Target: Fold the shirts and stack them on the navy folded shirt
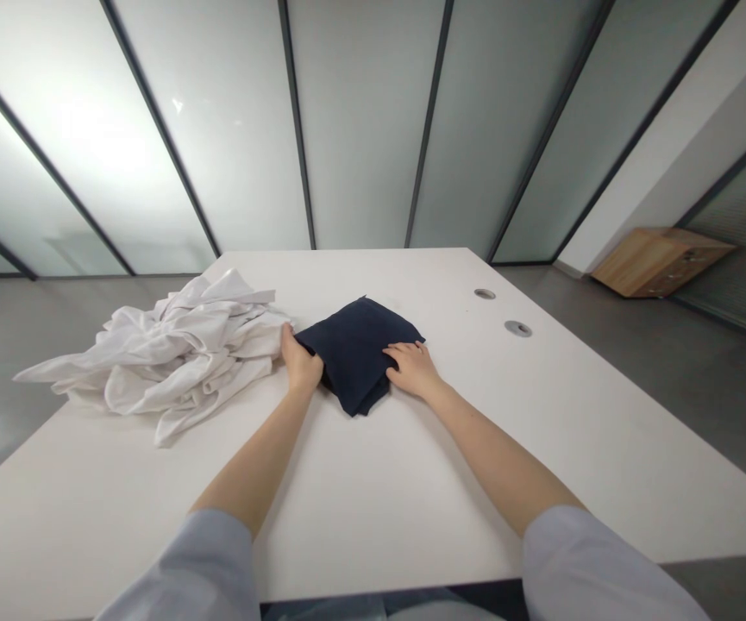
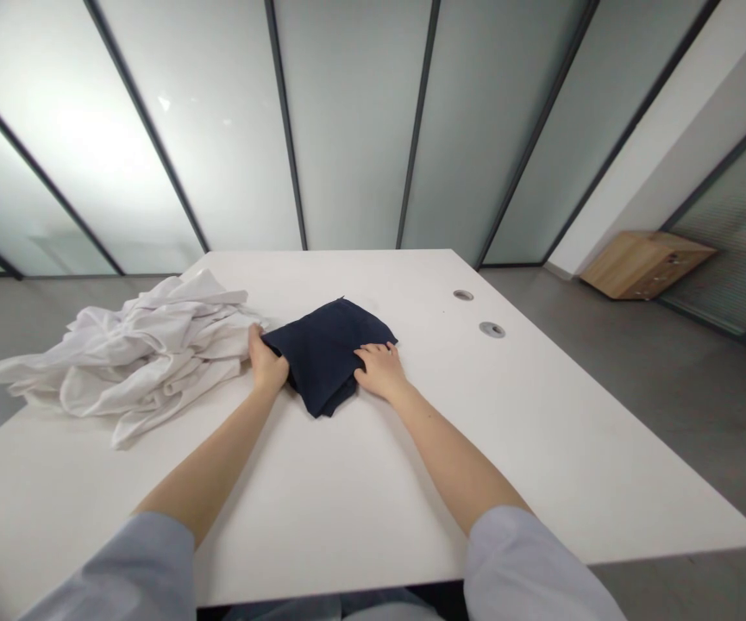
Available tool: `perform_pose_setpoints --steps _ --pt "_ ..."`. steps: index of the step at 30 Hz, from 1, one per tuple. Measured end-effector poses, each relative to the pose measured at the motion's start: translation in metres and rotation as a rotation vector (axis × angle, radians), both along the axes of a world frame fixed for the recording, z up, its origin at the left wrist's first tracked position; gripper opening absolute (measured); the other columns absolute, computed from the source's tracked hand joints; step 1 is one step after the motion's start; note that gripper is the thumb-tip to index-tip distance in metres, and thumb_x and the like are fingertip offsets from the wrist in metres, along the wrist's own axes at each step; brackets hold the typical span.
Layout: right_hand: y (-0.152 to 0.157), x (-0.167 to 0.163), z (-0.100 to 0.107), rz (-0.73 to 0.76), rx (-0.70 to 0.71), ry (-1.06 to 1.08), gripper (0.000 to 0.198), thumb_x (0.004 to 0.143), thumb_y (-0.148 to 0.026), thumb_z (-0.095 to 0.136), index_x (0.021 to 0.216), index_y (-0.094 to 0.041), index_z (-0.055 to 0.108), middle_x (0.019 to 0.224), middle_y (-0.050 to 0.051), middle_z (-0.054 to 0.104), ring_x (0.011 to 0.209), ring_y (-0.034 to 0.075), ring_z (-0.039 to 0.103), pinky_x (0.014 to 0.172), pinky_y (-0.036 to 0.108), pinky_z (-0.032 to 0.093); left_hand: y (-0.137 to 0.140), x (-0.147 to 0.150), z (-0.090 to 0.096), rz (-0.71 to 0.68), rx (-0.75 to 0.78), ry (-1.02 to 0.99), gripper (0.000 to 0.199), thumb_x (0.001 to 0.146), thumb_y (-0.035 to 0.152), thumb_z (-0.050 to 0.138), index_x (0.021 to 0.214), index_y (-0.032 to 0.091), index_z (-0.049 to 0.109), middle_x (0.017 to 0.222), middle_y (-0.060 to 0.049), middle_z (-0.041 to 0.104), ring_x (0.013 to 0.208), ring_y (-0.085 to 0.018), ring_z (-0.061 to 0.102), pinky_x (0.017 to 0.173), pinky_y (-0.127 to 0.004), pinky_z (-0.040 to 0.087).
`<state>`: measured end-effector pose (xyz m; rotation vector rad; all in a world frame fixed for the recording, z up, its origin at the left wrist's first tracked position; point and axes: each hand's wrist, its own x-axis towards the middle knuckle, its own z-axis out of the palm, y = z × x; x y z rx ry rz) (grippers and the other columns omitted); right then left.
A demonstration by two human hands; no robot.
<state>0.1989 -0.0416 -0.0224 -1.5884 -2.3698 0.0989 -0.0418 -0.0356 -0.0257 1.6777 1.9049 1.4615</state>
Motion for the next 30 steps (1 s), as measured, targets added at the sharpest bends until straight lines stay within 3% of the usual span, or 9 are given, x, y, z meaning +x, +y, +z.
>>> perform_pose_setpoints --steps 2,5,8,13,18,21,25,28,30 --pt "0.003 0.004 0.001 -0.067 0.042 0.011 0.037 0.080 -0.020 0.051 0.114 -0.023 0.067 0.123 0.008 0.064 0.115 0.029 0.053 0.108 0.051 0.022 -0.009 0.007 0.008 -0.029 0.006 0.257 0.081 0.070 0.014 0.064 0.144 0.012 0.031 0.151 -0.018 0.031 0.143 -0.035 0.021 0.117 -0.050 0.020" --pt "0.007 0.009 0.000 -0.132 0.083 0.033 0.030 0.082 -0.017 0.048 0.101 -0.022 0.072 0.107 0.008 0.070 0.104 0.027 0.057 0.104 0.047 0.026 -0.022 0.021 0.014 -0.397 -0.082 0.605 0.075 0.067 0.005 0.056 0.138 0.025 0.046 0.153 -0.007 0.033 0.144 -0.031 0.019 0.117 -0.052 0.016" --pt "0.010 0.014 -0.001 -0.143 0.092 0.079 0.030 0.083 -0.017 0.045 0.095 -0.021 0.072 0.102 0.006 0.070 0.098 0.024 0.058 0.096 0.040 0.033 -0.028 0.031 0.013 -0.674 -0.156 0.710 0.061 0.073 0.010 0.053 0.132 0.027 0.055 0.144 -0.005 0.047 0.138 -0.026 0.034 0.115 -0.047 0.023" --pt "0.012 0.015 -0.004 -0.146 0.099 0.141 0.028 0.086 -0.019 0.043 0.082 -0.021 0.071 0.091 0.006 0.069 0.088 0.021 0.058 0.084 0.034 0.037 -0.024 0.032 0.011 -0.690 -0.152 0.673 0.041 0.079 0.019 0.053 0.118 0.025 0.064 0.124 -0.008 0.061 0.117 -0.025 0.054 0.104 -0.041 0.038" --pt "0.011 0.011 -0.009 -0.132 0.121 0.219 0.026 0.090 -0.027 0.044 0.078 -0.020 0.067 0.088 0.007 0.066 0.086 0.022 0.056 0.081 0.034 0.036 -0.019 0.034 0.010 -0.606 -0.193 0.656 0.029 0.079 0.012 0.050 0.102 0.022 0.065 0.110 -0.008 0.065 0.106 -0.025 0.059 0.095 -0.039 0.042" --pt "0.009 0.010 -0.008 -0.184 0.272 0.352 0.020 0.088 -0.032 0.048 0.088 -0.020 0.064 0.097 0.008 0.064 0.094 0.023 0.053 0.084 0.035 0.036 -0.015 0.032 0.006 -0.547 -0.228 0.453 0.025 0.083 0.015 0.046 0.101 0.020 0.062 0.101 -0.008 0.068 0.100 -0.024 0.061 0.091 -0.038 0.045" --pt "0.003 0.011 0.001 -0.173 0.465 0.403 0.019 0.088 -0.029 0.045 0.074 -0.021 0.056 0.082 0.007 0.057 0.088 0.024 0.050 0.084 0.038 0.035 -0.004 0.024 -0.002 -0.363 -0.232 -0.127 0.023 0.090 0.025 0.041 0.102 0.019 0.060 0.097 -0.006 0.069 0.098 -0.022 0.062 0.090 -0.038 0.048" --pt "-0.003 0.008 0.007 -0.058 0.445 0.334 0.025 0.088 -0.027 0.043 0.067 -0.022 0.055 0.074 0.007 0.054 0.085 0.024 0.049 0.085 0.040 0.036 0.009 0.017 -0.005 -0.242 -0.178 -0.717 0.028 0.090 0.024 0.041 0.110 0.017 0.059 0.106 -0.007 0.069 0.105 -0.021 0.063 0.091 -0.036 0.050" --pt "-0.006 0.004 0.007 0.006 0.369 0.272 0.026 0.089 -0.029 0.043 0.073 -0.021 0.061 0.082 0.009 0.059 0.091 0.025 0.051 0.087 0.040 0.037 0.017 0.013 -0.004 -0.220 -0.146 -1.078 0.032 0.089 0.021 0.042 0.116 0.015 0.058 0.112 -0.009 0.069 0.107 -0.020 0.063 0.091 -0.034 0.052"
